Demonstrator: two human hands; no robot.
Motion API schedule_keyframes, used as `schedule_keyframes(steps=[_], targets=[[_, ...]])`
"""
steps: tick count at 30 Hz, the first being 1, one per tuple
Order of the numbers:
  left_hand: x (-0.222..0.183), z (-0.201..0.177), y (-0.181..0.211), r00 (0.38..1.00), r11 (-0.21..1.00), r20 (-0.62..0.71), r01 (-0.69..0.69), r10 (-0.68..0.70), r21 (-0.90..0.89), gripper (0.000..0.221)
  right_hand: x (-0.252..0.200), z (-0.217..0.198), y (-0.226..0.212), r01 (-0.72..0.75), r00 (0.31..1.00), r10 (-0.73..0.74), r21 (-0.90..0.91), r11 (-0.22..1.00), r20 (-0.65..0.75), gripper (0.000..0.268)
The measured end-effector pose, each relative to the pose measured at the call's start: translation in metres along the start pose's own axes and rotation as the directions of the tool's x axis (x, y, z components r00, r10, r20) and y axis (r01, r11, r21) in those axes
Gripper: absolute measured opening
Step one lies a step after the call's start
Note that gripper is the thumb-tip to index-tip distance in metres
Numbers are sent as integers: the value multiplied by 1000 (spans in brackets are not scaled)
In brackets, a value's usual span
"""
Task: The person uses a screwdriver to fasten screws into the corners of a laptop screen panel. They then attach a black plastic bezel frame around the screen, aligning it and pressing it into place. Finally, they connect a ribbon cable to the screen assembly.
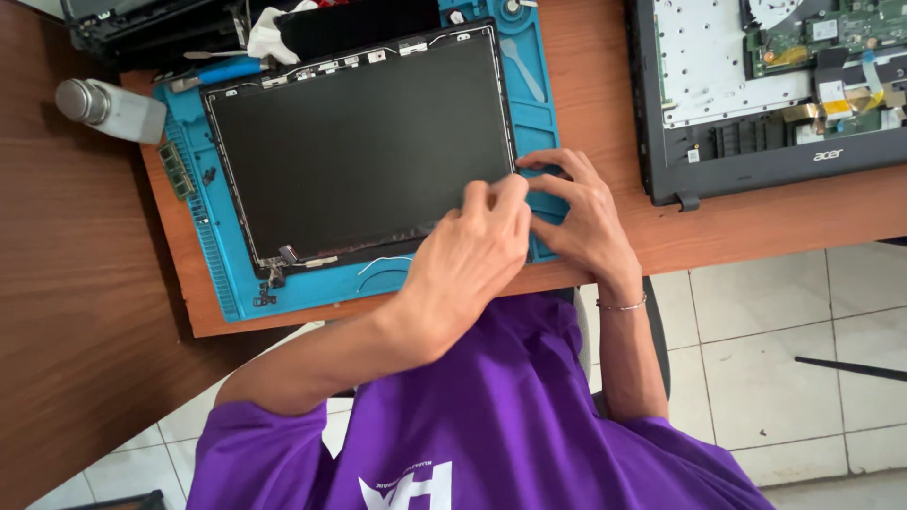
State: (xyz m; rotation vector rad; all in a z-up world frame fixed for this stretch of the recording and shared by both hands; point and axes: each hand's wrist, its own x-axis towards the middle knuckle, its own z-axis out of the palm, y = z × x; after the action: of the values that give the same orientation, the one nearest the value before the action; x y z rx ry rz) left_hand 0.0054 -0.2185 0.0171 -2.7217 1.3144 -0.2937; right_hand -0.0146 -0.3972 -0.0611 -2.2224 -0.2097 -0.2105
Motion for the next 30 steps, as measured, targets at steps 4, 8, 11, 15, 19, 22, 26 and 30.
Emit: schedule_keyframes(steps=[4,8,11,15,19,22,26,30], targets=[[-2,2,7,985,986,115,117,-130,117,19,0,-1,-4,-21,1000,21,-2,1000,12,33],[-1,2,1,999,999,0,-43,43,28,10,-1,1,-2,-22,1000,22,-21,1000,-2,31],[6,2,-4,991,994,-84,-106,103,-35,9,-2,2,1,-10,1000,10,-14,1000,-11,31],[8,-1,-1,996,998,-87,16,-12,52,16,-1,1,-1,-23,1000,23,7,1000,-7,35],[7,7,5,986,992,117,113,-119,59,13,-2,-1,-3,-10,1000,10,0,1000,1,30],[7,12,1,994,1000,112,2,-2,2,10,0,0,0,0,1000,0,-3,1000,-5,29],[9,9,-1,992,989,-60,-118,113,-87,8,-2,2,3,-16,1000,16,7,1000,-4,32],[6,-1,1,998,994,41,-45,50,-101,12,-2,1,3,-21,1000,21,9,1000,-1,29]])
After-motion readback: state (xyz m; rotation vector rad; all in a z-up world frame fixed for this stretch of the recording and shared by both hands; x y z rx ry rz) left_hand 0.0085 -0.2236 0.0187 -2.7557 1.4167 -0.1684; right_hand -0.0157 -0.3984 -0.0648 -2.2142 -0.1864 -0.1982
